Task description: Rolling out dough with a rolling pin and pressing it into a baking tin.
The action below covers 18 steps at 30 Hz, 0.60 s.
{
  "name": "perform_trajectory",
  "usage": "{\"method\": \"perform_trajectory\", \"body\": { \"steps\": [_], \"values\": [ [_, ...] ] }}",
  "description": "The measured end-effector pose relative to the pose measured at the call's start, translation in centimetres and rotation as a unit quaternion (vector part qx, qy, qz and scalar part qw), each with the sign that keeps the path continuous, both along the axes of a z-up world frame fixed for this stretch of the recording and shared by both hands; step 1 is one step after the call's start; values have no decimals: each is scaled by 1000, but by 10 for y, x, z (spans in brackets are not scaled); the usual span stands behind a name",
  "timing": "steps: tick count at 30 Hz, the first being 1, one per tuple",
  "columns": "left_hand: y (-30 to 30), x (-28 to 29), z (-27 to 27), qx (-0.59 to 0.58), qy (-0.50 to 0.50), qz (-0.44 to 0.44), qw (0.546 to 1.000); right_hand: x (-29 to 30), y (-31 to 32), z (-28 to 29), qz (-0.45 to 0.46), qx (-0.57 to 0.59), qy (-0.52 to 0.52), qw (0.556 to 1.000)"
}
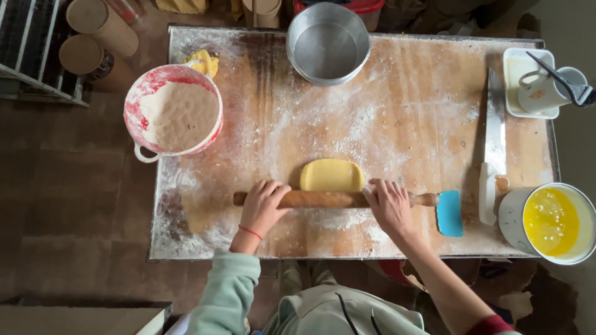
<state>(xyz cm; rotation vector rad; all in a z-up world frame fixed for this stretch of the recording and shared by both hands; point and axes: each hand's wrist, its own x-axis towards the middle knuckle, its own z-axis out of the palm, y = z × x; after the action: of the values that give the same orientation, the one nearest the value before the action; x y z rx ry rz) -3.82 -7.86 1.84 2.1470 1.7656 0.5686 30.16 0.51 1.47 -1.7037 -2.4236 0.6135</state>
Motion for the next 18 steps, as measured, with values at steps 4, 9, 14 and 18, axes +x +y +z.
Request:
{"method": "perform_trajectory", "body": {
  "steps": [4,9,14,18],
  "values": [
    [6,5,-2,-1,19,59,998,-11,-3,-19,-33,105,24,994],
    [8,14,-7,30,-25,117,992,-25,13,-1,-28,155,12,987],
    [41,10,-31,42,35,169,984,-26,68,-24,33,154,-35,987],
    [74,5,-17,14,33,197,980,-42,106,-15,39,117,-39,992]
  ]
}}
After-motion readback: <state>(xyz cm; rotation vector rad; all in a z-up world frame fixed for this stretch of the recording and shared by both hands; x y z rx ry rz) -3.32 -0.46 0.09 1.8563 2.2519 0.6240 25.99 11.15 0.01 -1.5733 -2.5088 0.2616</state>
